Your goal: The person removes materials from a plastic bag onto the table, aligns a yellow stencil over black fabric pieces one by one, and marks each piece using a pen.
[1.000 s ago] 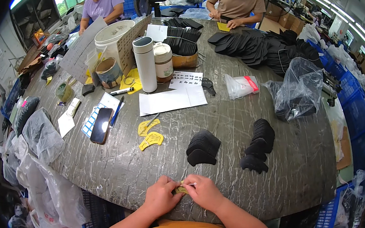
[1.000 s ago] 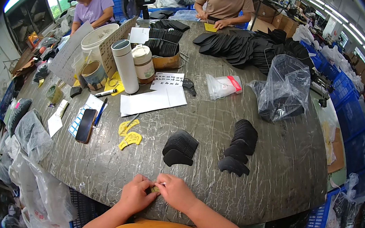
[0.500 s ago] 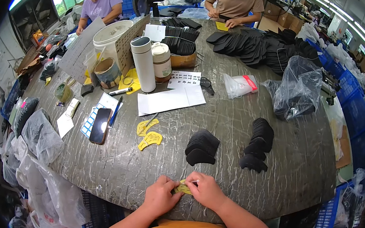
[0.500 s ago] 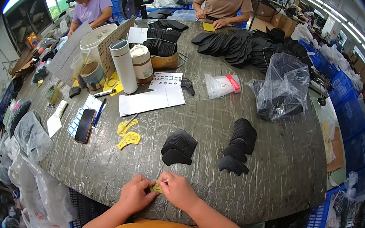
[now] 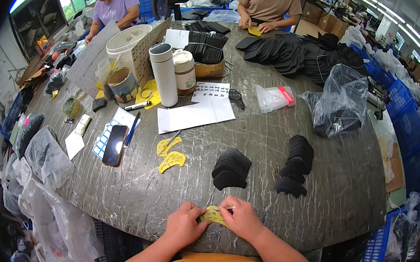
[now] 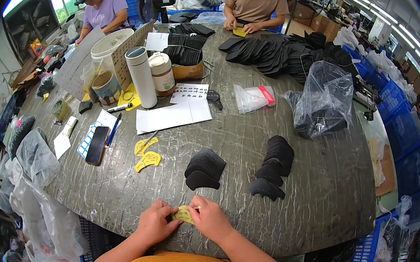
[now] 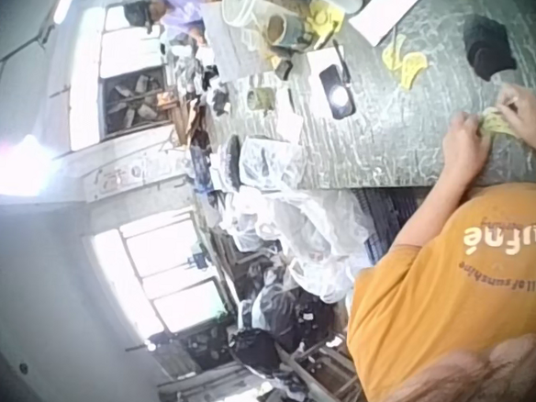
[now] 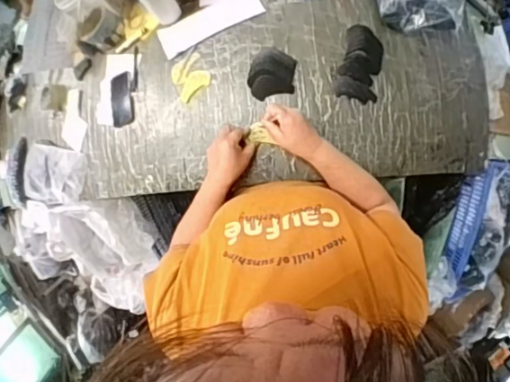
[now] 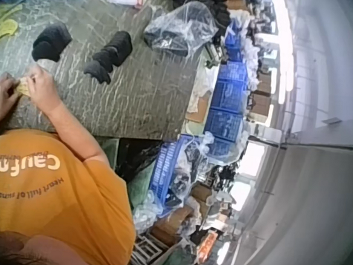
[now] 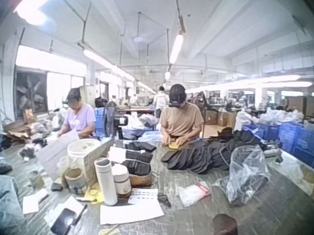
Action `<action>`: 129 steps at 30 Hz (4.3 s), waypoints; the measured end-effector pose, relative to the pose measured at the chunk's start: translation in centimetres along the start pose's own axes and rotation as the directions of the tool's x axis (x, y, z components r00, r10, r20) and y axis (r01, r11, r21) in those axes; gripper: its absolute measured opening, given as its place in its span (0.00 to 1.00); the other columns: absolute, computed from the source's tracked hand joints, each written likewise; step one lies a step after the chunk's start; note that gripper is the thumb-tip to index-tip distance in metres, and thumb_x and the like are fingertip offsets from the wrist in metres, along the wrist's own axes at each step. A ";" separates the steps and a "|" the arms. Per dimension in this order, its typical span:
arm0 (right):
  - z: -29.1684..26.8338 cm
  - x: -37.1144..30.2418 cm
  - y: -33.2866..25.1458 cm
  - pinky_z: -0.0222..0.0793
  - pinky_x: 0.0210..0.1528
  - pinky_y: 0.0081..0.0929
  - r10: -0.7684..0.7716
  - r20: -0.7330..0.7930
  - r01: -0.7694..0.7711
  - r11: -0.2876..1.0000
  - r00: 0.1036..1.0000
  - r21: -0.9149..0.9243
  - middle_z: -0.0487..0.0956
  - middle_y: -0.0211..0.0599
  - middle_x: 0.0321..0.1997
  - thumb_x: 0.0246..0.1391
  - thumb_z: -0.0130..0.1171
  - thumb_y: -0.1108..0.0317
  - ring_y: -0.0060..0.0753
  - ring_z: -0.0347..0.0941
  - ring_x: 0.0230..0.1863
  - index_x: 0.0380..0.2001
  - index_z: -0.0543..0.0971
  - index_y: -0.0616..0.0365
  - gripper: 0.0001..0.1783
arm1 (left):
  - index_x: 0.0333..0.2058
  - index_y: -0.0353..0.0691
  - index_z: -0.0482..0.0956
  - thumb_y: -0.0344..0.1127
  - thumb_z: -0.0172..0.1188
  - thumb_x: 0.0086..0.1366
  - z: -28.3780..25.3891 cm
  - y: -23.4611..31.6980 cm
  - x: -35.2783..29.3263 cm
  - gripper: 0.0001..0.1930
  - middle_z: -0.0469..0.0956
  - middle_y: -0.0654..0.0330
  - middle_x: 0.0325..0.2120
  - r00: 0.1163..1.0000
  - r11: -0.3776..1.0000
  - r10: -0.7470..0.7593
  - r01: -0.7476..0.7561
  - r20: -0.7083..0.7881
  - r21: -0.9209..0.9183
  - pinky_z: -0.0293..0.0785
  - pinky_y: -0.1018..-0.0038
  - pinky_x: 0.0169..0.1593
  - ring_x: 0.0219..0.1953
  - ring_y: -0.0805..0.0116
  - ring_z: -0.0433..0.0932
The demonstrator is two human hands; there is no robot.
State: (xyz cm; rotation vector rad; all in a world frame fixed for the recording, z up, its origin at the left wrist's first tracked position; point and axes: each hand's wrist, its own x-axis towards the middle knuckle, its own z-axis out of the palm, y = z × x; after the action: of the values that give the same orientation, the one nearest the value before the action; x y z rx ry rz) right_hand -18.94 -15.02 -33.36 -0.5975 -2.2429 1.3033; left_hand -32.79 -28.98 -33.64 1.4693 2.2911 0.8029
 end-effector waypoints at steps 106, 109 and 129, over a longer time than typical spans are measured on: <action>0.4 -5.2 0.6 0.74 0.35 0.37 0.006 0.005 -0.003 0.911 1.000 -0.412 0.72 0.36 0.35 0.48 0.67 0.65 0.42 0.76 0.36 0.39 0.79 0.56 0.14 | 0.43 0.40 0.83 0.37 0.71 0.52 0.2 0.3 0.1 0.19 0.76 0.58 0.34 0.999 0.998 0.048 -0.048 -0.001 0.037 0.77 0.65 0.33 0.32 0.57 0.80; -0.5 -4.7 0.9 0.73 0.35 0.38 0.007 -0.014 -0.011 0.945 1.000 -0.327 0.73 0.37 0.36 0.49 0.66 0.66 0.43 0.76 0.35 0.38 0.78 0.57 0.13 | 0.41 0.38 0.84 0.35 0.72 0.51 0.0 0.9 0.1 0.17 0.76 0.56 0.33 1.000 1.000 0.021 -0.021 -0.007 0.007 0.77 0.65 0.35 0.33 0.56 0.79; 1.1 -1.6 -0.1 0.73 0.36 0.38 0.022 0.075 -0.025 0.999 0.997 0.037 0.80 0.47 0.34 0.54 0.63 0.72 0.53 0.78 0.34 0.33 0.76 0.59 0.06 | 0.41 0.40 0.84 0.36 0.71 0.52 0.2 0.4 0.1 0.17 0.76 0.57 0.33 1.000 1.000 0.014 -0.014 -0.001 0.021 0.76 0.65 0.34 0.32 0.56 0.79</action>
State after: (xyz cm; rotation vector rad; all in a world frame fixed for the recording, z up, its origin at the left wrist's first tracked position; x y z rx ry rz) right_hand -18.39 -16.75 -34.07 -0.5722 -2.2717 1.3973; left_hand -32.46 -28.69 -33.54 1.4959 2.2992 0.7855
